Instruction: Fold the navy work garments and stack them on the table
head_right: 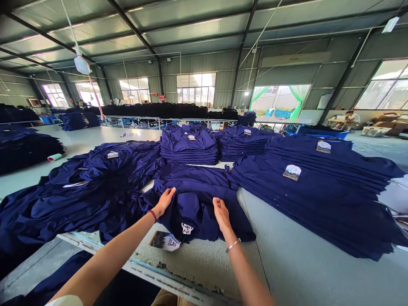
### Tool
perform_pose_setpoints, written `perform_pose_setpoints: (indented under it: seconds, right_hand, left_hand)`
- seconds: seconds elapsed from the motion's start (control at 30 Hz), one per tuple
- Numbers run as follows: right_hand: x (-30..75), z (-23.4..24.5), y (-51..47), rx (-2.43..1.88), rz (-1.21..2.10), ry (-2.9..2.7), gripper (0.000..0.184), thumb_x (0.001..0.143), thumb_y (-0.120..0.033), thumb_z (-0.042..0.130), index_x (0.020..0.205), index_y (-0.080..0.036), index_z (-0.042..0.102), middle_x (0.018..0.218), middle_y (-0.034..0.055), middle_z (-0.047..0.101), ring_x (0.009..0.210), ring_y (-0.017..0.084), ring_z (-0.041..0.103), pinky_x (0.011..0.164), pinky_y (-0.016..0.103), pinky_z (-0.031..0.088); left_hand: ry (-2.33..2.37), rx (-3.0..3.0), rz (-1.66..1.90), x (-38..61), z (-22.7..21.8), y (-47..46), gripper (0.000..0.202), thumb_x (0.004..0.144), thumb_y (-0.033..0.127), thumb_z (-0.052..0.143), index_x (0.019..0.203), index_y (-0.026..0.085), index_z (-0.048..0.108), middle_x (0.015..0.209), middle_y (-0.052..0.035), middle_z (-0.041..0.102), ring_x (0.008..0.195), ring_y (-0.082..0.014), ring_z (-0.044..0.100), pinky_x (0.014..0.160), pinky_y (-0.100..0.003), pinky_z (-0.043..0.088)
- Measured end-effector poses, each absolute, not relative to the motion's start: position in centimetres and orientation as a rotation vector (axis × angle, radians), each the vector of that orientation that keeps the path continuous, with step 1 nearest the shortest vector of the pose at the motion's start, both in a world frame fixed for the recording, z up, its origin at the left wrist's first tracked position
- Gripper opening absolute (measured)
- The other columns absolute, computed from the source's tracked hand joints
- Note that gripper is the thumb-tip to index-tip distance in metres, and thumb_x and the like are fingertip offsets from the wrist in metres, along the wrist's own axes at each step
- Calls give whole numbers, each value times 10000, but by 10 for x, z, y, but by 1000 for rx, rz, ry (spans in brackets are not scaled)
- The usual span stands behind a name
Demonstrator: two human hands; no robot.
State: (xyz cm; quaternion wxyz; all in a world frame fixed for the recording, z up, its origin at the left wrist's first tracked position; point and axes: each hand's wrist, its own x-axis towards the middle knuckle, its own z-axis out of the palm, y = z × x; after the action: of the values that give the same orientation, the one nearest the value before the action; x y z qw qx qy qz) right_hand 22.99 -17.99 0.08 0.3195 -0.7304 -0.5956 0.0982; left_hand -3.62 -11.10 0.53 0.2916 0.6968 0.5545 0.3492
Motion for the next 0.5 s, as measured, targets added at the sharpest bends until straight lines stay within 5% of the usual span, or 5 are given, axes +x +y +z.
perform_pose_setpoints:
  seconds: [0.1, 0.27, 0.4, 0.5]
  right_hand:
    - [225, -2, -194, -1889, 204, -1489, 656, 946, -578, 240, 1395, -176, 497, 1327, 167, 587, 1177, 285, 569, 988, 432, 450]
    - [209, 7, -205, -1721, 98, -1959, 433, 864, -461, 562, 1269, -311, 589, 1291, 70, 599, 1171, 277, 547, 982, 425, 425]
    - [211, 10, -199, -1930, 195, -2147, 421, 790, -218, 612, 1201, -304, 632, 1200, 61, 657, 1145, 260, 590, 925, 374, 446]
    - [223, 16, -192, -1984, 207, -2013, 328, 827, -207, 540, 1115, -309, 659, 1128, 40, 680, 1030, 226, 643, 854, 329, 469]
  left_hand:
    - [1332, 2035, 1037, -41, 7, -124, 453, 969, 508, 461, 1309, 227, 566, 1374, -86, 589, 1313, -247, 483, 1133, -410, 353]
    - [973, 2474, 734, -56, 24, -131, 659, 800, 445, 728, 1395, 260, 513, 1440, -95, 535, 1352, -279, 444, 1159, -439, 318]
    - [1018, 2588, 365, -59, 31, -129, 541, 793, 203, 669, 1326, 243, 582, 1347, -74, 604, 1262, -261, 538, 1089, -381, 415]
    - [1207, 2573, 553, -55, 37, -129, 459, 804, 94, 548, 1222, 257, 646, 1223, -42, 649, 1160, -227, 592, 1033, -337, 462]
